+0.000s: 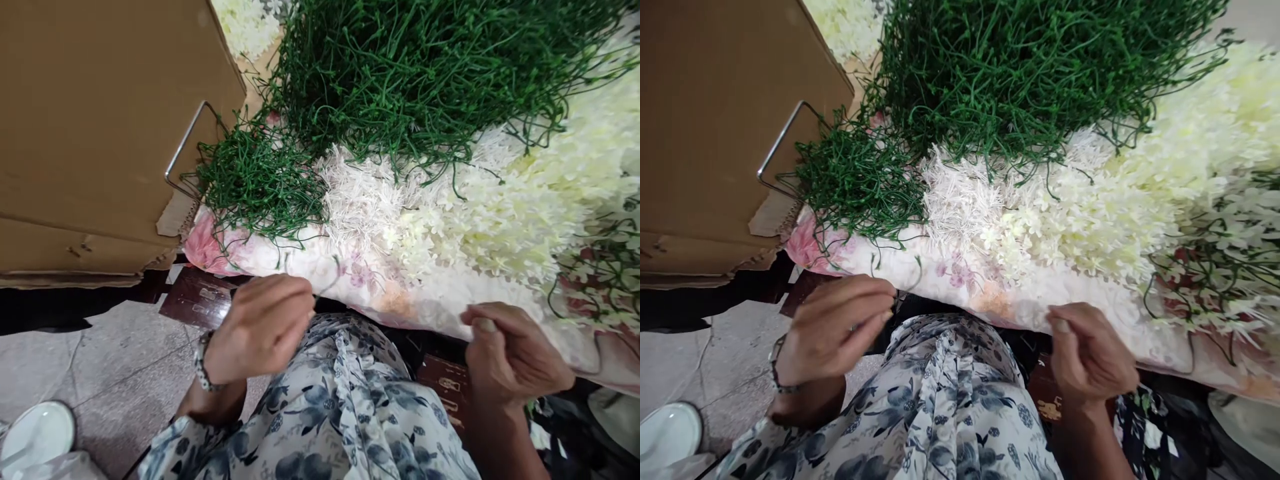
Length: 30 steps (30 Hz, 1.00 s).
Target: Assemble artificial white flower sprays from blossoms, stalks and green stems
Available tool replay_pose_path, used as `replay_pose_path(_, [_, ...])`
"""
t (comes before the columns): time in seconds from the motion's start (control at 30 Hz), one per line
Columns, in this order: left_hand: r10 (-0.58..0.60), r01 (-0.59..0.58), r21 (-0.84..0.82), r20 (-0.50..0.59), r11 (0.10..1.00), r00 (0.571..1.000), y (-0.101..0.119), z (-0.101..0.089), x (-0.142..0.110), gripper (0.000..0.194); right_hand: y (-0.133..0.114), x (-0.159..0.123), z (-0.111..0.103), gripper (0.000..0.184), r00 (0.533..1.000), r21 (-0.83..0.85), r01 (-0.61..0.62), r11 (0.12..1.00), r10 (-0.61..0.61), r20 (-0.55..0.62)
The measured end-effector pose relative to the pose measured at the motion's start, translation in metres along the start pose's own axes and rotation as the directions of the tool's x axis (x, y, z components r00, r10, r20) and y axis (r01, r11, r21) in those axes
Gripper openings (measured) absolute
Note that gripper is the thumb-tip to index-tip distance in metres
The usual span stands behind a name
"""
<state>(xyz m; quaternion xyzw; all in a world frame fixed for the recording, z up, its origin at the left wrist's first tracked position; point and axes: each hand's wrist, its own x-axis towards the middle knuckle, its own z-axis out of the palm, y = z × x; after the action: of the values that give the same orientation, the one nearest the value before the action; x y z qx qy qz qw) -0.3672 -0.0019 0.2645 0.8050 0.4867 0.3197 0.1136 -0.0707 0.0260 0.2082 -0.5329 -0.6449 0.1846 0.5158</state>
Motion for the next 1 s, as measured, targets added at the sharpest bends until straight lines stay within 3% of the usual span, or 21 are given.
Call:
replay_pose_path(0.03, [0.079, -0.079, -0.001, 0.009, 0.997, 0.997, 0.006, 0.005, 0.004, 0.014, -0.011, -0.002, 0.005, 0.012, 0.993, 0.111, -0.016, 0.994, 0.003, 0.116])
replay_pose_path(0.07, [0.155, -0.154, -0.008, 0.055, 0.988, 0.986, 0.011, 0.012, 0.008, 0.012, -0.021, -0.004, 0.01, 0.021, 0.959, 0.219, -0.106, 0.97, 0.042, 0.281])
replay_pose_path(0.13, [0.291, -0.289, -0.036, 0.127, 0.957, 0.948, 0.016, 0.027, 0.016, 0.013, -0.037, -0.007, 0.021, 0.043, 0.812, 0.347, -0.351, 0.87, 0.098, 0.575])
replay_pose_path(0.2, [0.401, -0.393, -0.084, 0.175, 0.916, 0.899, 0.018, 0.043, 0.022, 0.013, -0.043, -0.008, 0.03, 0.031, 0.749, 0.349, -0.469, 0.812, 0.156, 0.644])
replay_pose_path(0.3, [0.476, -0.451, -0.188, 0.115, 0.873, 0.872, 0.018, 0.062, 0.026, 0.012, -0.038, -0.011, 0.034, 0.016, 0.786, 0.326, -0.46, 0.826, 0.207, 0.582])
replay_pose_path(0.37, [0.409, -0.393, -0.256, 0.008, 0.883, 0.913, 0.018, 0.07, 0.023, 0.015, -0.031, -0.013, 0.032, 0.015, 0.826, 0.307, -0.388, 0.869, 0.18, 0.534])
replay_pose_path(0.47, [0.133, -0.172, -0.352, -0.133, 0.92, 0.982, 0.02, 0.078, 0.017, 0.027, -0.022, -0.018, 0.028, 0.015, 0.852, 0.269, -0.332, 0.904, 0.165, 0.498])
replay_pose_path(0.57, [-0.188, 0.069, -0.527, -0.177, 0.847, 0.966, 0.021, 0.083, 0.017, 0.03, -0.019, -0.02, 0.025, 0.015, 0.869, 0.251, -0.322, 0.913, 0.18, 0.461])
replay_pose_path(0.63, [-0.329, 0.186, -0.642, -0.11, 0.744, 0.938, 0.022, 0.085, 0.02, 0.028, -0.019, -0.019, 0.025, 0.015, 0.882, 0.247, -0.31, 0.918, 0.181, 0.434])
replay_pose_path(0.8, [-0.35, 0.311, -0.754, 0.114, 0.578, 0.93, 0.026, 0.087, 0.027, 0.019, -0.02, -0.016, 0.025, 0.014, 0.898, 0.263, -0.29, 0.92, 0.166, 0.408])
replay_pose_path(1.0, [-0.381, 0.259, -0.887, 0.104, 0.382, 0.919, 0.029, 0.095, 0.029, 0.013, -0.018, -0.02, 0.031, 0.014, 0.894, 0.234, -0.292, 0.927, 0.178, 0.412])
